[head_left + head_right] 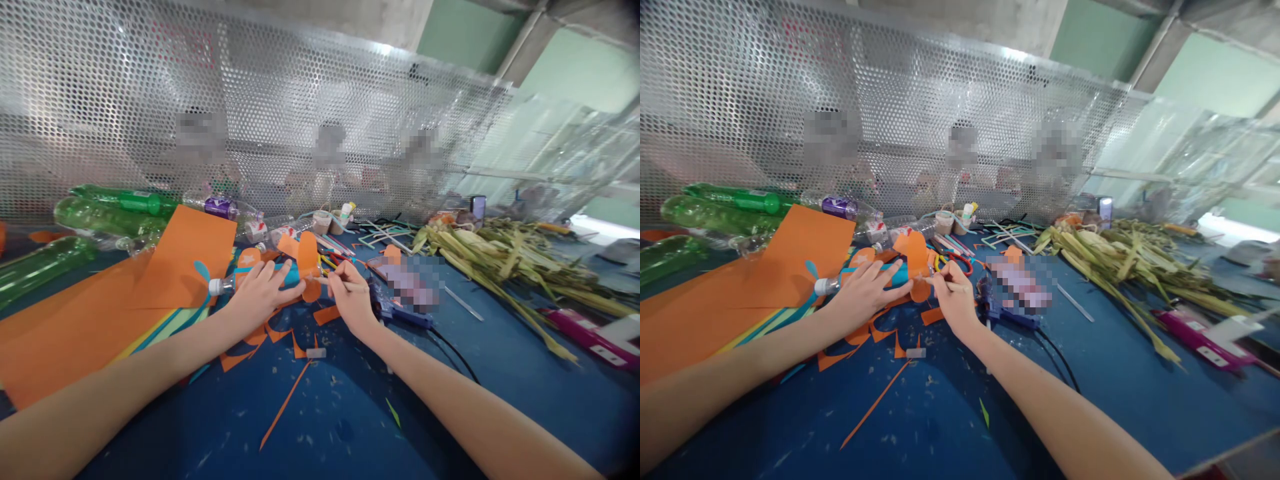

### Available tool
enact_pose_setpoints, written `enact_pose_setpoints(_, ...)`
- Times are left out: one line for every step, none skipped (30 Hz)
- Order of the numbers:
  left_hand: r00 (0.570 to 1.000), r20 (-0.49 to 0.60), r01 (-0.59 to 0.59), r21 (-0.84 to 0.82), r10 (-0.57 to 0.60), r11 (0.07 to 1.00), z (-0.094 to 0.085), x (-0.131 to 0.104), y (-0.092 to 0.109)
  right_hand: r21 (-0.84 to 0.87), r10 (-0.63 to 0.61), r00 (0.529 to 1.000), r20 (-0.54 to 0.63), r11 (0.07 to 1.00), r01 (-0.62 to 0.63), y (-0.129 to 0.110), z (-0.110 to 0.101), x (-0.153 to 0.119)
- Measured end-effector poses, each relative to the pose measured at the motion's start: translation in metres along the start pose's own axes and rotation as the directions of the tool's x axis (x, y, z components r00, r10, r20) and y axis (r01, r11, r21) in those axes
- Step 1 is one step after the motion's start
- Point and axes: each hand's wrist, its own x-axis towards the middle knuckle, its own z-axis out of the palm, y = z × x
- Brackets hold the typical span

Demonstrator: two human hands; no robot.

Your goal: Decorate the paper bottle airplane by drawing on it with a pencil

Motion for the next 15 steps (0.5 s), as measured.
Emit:
enact_pose_setpoints(1.0, 0.0, 0.002, 0.006, -0.002, 1.0, -0.0002, -0.0002, 0.0002, 0.0, 0.0, 1.0, 0.003, 1.0, 0.0, 0.0002, 0.0, 0.0)
enact_pose_setpoints(1.0, 0.002, 0.001, 0.015, -0.001, 1.0, -0.0004, -0.0003, 0.0003, -0.001, 0.001, 1.0, 0.008, 1.0, -0.001, 0.0005, 0.0, 0.0)
enact_pose_setpoints(1.0, 0.003, 0.0, 0.026, 0.0, 1.0, -0.0005, -0.0004, 0.0005, -0.004, 0.002, 1.0, 0.011, 1.0, -0.002, 0.0006, 0.0001, -0.0001)
enact_pose_setpoints(1.0, 0.003, -0.003, 0.036, 0.002, 0.999, -0.0006, -0.0004, 0.0005, -0.008, 0.001, 1.0, 0.014, 1.0, -0.001, 0.0008, 0.0001, -0.0001)
enact_pose_setpoints(1.0, 0.003, -0.005, 0.043, 0.005, 0.999, -0.0006, -0.0004, 0.0005, -0.011, -0.001, 1.0, 0.013, 1.0, 0.001, 0.001, 0.0002, -0.0002)
enact_pose_setpoints(1.0, 0.003, -0.007, 0.048, 0.007, 0.999, -0.0007, -0.0003, 0.0005, -0.013, -0.004, 1.0, 0.009, 1.0, 0.004, 0.0011, 0.0002, -0.0002)
enact_pose_setpoints(1.0, 0.003, -0.008, 0.052, 0.008, 0.999, -0.0007, -0.0002, 0.0004, -0.016, -0.006, 1.0, 0.004, 1.0, 0.006, 0.0013, 0.0002, -0.0002)
enact_pose_setpoints(1.0, 0.003, -0.009, 0.057, 0.009, 0.998, -0.0008, -0.0001, 0.0003, -0.019, -0.008, 1.0, -0.001, 1.0, 0.008, 0.0014, 0.0002, -0.0002)
enact_pose_setpoints(1.0, 0.004, -0.01, 0.06, 0.01, 0.998, -0.0008, 0.0, 0.0002, -0.022, -0.01, 1.0, -0.002, 1.0, 0.01, 0.0015, 0.0001, -0.0002)
enact_pose_setpoints(1.0, 0.007, -0.011, 0.062, 0.011, 0.998, -0.0008, 0.0, 0.0001, -0.022, -0.012, 1.0, 0.004, 1.0, 0.012, 0.0015, 0.0, -0.0002)
enact_pose_setpoints(1.0, 0.008, -0.011, 0.063, 0.01, 0.998, -0.0008, 0.0001, 0.0, -0.018, -0.014, 1.0, 0.013, 1.0, 0.014, 0.0014, -0.0001, -0.0002)
enact_pose_setpoints(1.0, 0.008, -0.01, 0.062, 0.009, 0.998, -0.0007, 0.0001, 0.0, -0.014, -0.016, 1.0, 0.023, 1.0, 0.016, 0.0011, -0.0001, -0.0002)
enact_pose_setpoints(1.0, 0.008, -0.008, 0.058, 0.007, 0.998, -0.0007, 0.0, 0.0, -0.01, -0.015, 0.999, 0.029, 1.0, 0.016, 0.0006, -0.0001, -0.0002)
enact_pose_setpoints(1.0, 0.006, -0.006, 0.052, 0.006, 0.999, -0.0007, 0.0, 0.0, -0.007, -0.012, 1.0, 0.029, 1.0, 0.012, 0.0, -0.0001, -0.0002)
enact_pose_setpoints(1.0, 0.004, -0.005, 0.044, 0.005, 0.999, -0.0008, -0.0001, 0.0, -0.005, -0.009, 1.0, 0.024, 1.0, 0.009, -0.0006, -0.0001, -0.0001)
